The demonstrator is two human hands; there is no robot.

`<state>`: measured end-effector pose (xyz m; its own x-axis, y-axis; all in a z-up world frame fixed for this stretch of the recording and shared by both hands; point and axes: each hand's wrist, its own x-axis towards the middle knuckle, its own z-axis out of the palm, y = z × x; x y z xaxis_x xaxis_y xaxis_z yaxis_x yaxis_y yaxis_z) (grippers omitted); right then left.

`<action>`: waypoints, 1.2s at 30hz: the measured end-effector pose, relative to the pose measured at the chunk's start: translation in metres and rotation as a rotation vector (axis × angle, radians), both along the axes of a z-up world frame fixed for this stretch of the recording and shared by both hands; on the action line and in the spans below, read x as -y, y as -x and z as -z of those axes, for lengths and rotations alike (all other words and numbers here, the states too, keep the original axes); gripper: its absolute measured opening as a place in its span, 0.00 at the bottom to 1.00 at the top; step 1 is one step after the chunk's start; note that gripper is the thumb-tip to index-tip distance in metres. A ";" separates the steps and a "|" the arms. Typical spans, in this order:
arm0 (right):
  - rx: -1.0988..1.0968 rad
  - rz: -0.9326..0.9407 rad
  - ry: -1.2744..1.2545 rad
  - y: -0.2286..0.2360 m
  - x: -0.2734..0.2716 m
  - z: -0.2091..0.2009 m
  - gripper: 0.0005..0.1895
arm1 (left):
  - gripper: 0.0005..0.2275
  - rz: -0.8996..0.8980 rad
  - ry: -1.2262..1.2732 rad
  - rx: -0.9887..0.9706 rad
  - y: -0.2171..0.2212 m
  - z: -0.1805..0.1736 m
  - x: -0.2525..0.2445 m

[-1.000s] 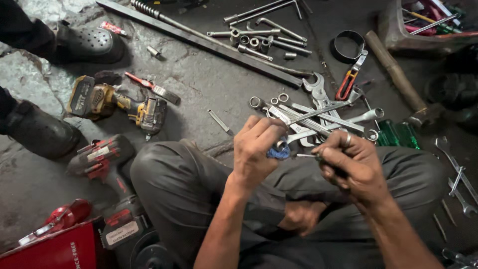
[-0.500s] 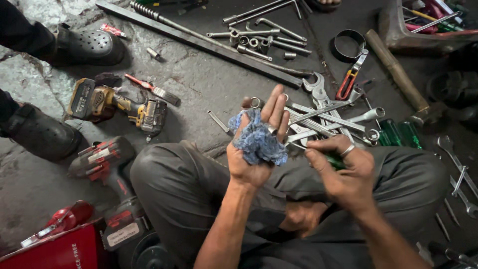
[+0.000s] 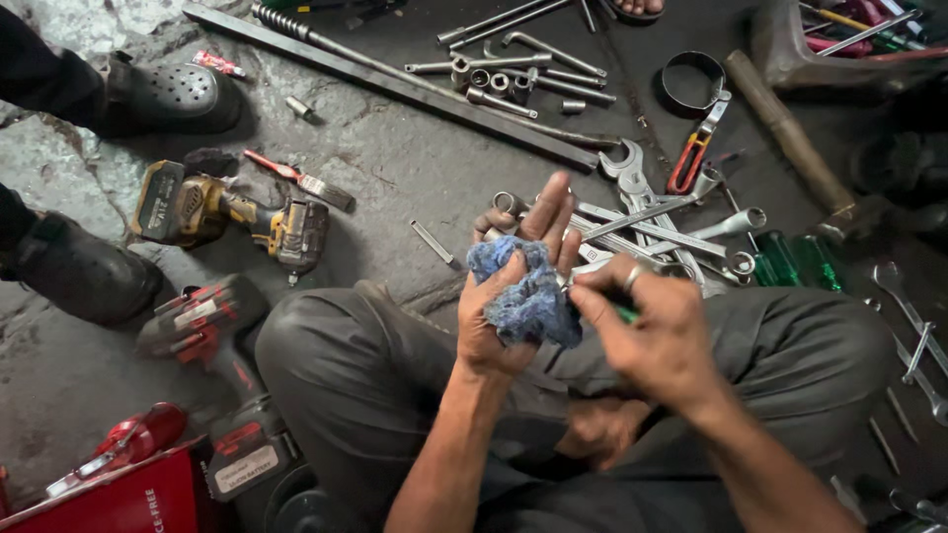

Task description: The person sits on the floor and uses a small green-handled tool to scrape the inside of several metal socket wrenches. They wipe the sockets with a blue cloth and place them on the floor among other tools.

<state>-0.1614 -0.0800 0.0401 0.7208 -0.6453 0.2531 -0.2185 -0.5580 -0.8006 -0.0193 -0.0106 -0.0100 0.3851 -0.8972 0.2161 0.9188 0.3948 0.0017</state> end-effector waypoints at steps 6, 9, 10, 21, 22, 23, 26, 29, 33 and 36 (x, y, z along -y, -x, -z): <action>0.213 -0.022 -1.233 0.013 0.012 0.016 0.06 | 0.12 0.100 0.138 -0.171 0.002 0.000 0.003; 0.370 0.023 -1.361 0.014 0.003 0.026 0.06 | 0.11 0.075 0.098 -0.203 0.002 0.000 0.002; 0.419 0.058 -1.353 0.014 0.000 0.028 0.07 | 0.11 0.076 0.093 -0.206 0.002 0.000 0.002; 0.219 0.136 -0.408 0.023 -0.015 -0.005 0.06 | 0.24 0.074 0.029 -0.143 0.001 -0.009 -0.004; 0.160 0.109 -0.204 0.020 -0.017 -0.008 0.07 | 0.25 0.058 0.014 -0.112 0.001 -0.010 -0.004; 0.155 0.094 -0.016 0.018 -0.018 -0.011 0.07 | 0.26 0.045 -0.002 -0.084 0.002 -0.011 -0.003; 0.110 0.033 0.430 0.011 -0.017 -0.015 0.10 | 0.29 -0.018 -0.081 0.032 0.004 -0.011 -0.003; 0.023 -0.005 0.613 0.007 -0.014 -0.018 0.11 | 0.32 -0.016 -0.050 0.022 0.009 -0.010 -0.001; -0.025 0.040 0.528 0.005 -0.015 -0.016 0.09 | 0.30 -0.071 -0.091 0.160 0.011 -0.001 -0.002; -0.050 0.075 0.200 0.006 -0.006 -0.013 0.05 | 0.30 -0.037 -0.119 0.101 0.010 0.003 -0.004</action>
